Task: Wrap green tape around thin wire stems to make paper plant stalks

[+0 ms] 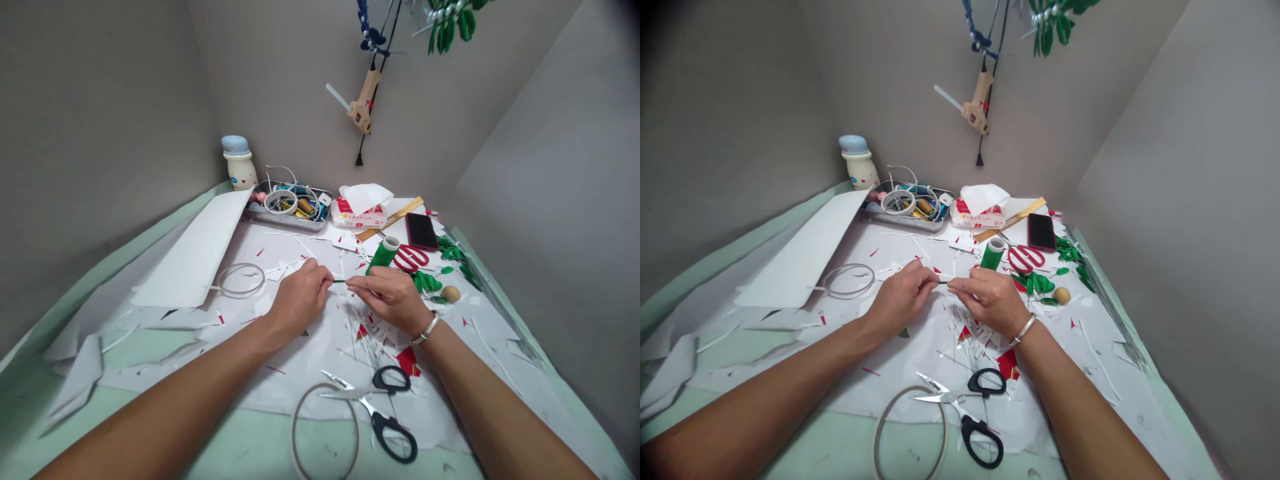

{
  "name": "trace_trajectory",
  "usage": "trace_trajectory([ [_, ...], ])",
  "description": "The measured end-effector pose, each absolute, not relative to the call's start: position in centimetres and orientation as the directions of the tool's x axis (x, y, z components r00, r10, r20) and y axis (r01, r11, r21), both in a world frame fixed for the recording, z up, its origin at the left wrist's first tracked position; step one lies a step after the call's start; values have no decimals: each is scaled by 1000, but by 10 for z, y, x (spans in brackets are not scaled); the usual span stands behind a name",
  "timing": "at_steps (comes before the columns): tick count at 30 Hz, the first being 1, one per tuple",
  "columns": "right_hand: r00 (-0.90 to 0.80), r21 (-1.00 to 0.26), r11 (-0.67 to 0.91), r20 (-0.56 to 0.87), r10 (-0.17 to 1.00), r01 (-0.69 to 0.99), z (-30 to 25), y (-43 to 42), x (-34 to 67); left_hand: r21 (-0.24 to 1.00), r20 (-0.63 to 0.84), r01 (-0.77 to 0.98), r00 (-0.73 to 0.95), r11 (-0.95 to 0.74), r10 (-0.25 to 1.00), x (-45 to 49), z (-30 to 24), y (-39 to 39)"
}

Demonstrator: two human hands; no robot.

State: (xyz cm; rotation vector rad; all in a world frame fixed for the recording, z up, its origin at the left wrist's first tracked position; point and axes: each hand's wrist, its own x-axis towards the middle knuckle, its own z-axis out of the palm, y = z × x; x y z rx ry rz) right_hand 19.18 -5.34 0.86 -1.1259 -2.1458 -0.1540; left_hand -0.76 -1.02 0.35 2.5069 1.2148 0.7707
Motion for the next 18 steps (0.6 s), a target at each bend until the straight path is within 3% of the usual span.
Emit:
trace_trajectory([
  [4, -298, -335, 587, 619, 727, 737, 9, -50, 196, 431, 283, 528, 692, -732, 665, -6, 4, -15],
  [7, -234, -464, 567, 596, 768, 680, 6, -46, 198, 561, 279, 394, 738, -728, 615, -4, 6, -16],
  [11, -204, -543, 522, 539, 817, 658, -1, -42, 198, 794, 268, 276, 641, -542, 719, -3, 11, -13],
  [15, -289, -505, 547, 501, 815, 667, -5, -46, 189, 940, 153, 197, 489, -279, 859, -4, 12, -8],
  [18, -426, -359, 597, 452, 783, 717, -6, -51, 181, 921, 166, 274, 370, -278, 914, -6, 10, -5],
])
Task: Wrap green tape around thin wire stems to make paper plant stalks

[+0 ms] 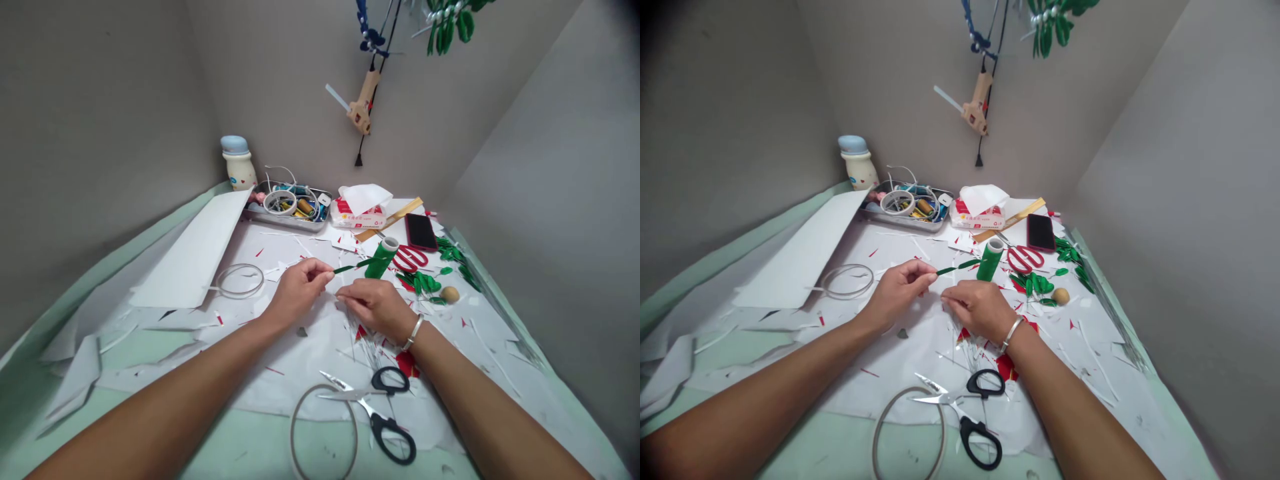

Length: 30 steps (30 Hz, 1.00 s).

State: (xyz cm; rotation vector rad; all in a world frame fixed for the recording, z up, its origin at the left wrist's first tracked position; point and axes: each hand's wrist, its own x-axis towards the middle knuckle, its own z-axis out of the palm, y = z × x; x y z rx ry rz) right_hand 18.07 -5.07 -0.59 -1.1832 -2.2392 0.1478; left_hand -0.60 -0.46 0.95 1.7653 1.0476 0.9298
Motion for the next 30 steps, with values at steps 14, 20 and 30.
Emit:
trace_trajectory([
  [14, -283, -383, 585, 607, 743, 715, 5, -47, 194, 379, 272, 576, 679, -724, 682, -5, 3, -15],
  [20, -178, -575, 520, 546, 819, 631, 1, -41, 199, 734, 282, 310, 669, -604, 688, -3, 8, -14],
  [30, -412, -384, 597, 463, 784, 705, -5, -51, 176, 938, 154, 258, 291, -232, 944, -5, 9, -3],
])
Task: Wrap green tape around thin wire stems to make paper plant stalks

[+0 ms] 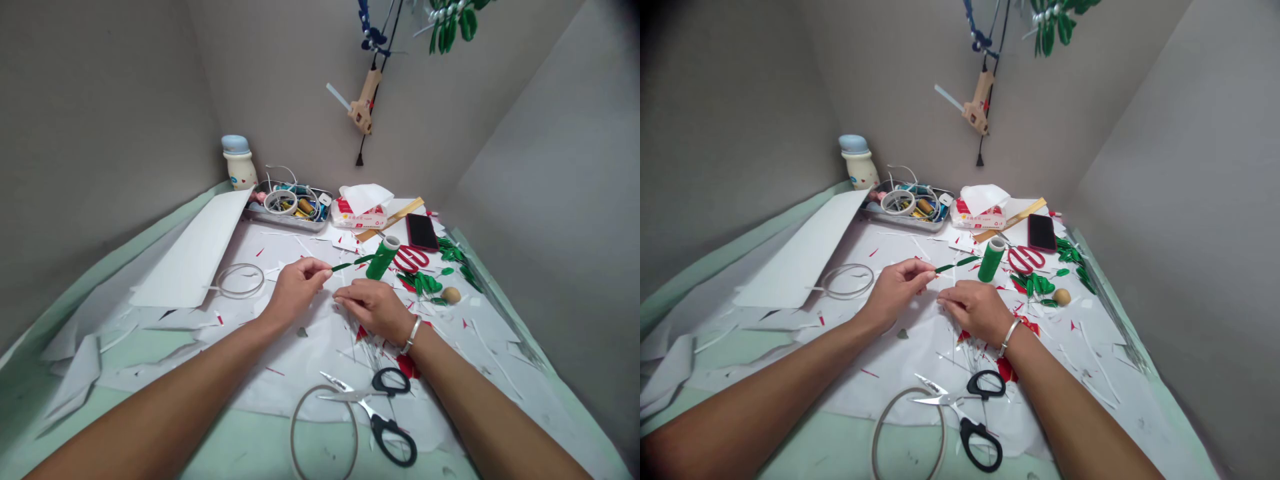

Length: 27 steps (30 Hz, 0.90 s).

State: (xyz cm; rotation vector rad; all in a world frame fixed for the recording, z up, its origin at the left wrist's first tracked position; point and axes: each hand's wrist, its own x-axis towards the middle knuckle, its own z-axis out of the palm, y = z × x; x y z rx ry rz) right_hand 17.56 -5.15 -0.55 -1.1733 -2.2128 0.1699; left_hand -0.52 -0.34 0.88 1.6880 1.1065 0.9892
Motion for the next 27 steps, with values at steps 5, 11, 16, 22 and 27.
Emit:
trace_trajectory([
  [5, -451, -299, 644, 513, 731, 704, -3, -54, 177, 720, 330, 533, 300, -444, 895, -8, 2, 0],
  [11, -329, -353, 603, 591, 736, 715, 6, -51, 188, 504, 349, 608, 506, -614, 788, -7, 2, -8],
  [16, -227, -451, 569, 611, 758, 688, 6, -46, 195, 462, 285, 558, 643, -690, 711, -5, 2, -12],
  [22, -192, -516, 556, 597, 779, 651, 3, -42, 198, 513, 252, 522, 667, -681, 701, -3, 0, -9],
  [27, -175, -523, 537, 589, 789, 661, 3, -42, 198, 633, 237, 477, 631, -610, 739, -3, 0, -6],
])
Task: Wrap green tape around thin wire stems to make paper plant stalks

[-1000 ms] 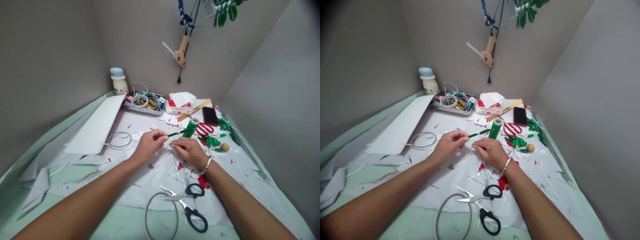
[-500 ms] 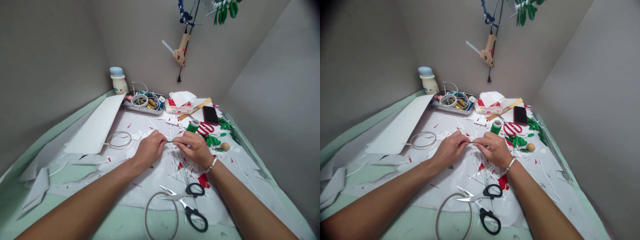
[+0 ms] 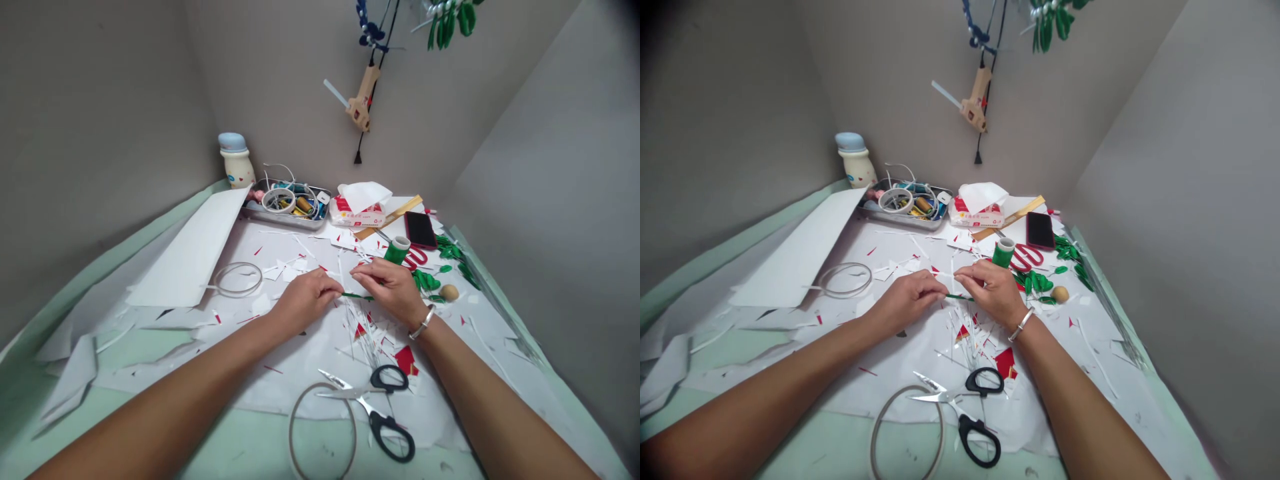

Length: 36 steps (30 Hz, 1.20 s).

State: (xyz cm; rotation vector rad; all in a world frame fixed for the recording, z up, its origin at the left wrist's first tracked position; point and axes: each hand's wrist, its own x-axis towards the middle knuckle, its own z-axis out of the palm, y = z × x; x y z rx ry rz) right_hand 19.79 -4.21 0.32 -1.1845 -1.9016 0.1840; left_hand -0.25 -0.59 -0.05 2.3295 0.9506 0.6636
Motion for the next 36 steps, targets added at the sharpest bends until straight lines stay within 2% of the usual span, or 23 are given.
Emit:
trace_trajectory([
  [4, -133, -532, 500, 583, 802, 684, 1, -41, 199, 684, 247, 430, 623, -589, 742, -3, -2, -4],
  [9, -106, -533, 493, 598, 795, 687, 0, -41, 198, 675, 267, 409, 640, -613, 721, -3, -1, -3],
  [13, -159, -493, 527, 609, 777, 692, 2, -44, 195, 621, 272, 454, 640, -639, 719, -3, 0, -5],
  [18, -299, -406, 598, 592, 748, 691, 5, -52, 188, 533, 268, 598, 551, -598, 790, -6, 0, -7],
  [25, -383, -366, 626, 549, 743, 688, 3, -58, 178, 445, 365, 674, 465, -590, 807, -8, 0, -4],
  [36, -352, -346, 615, 582, 733, 709, 1, -58, 177, 406, 383, 696, 458, -592, 802, -8, 3, -5],
])
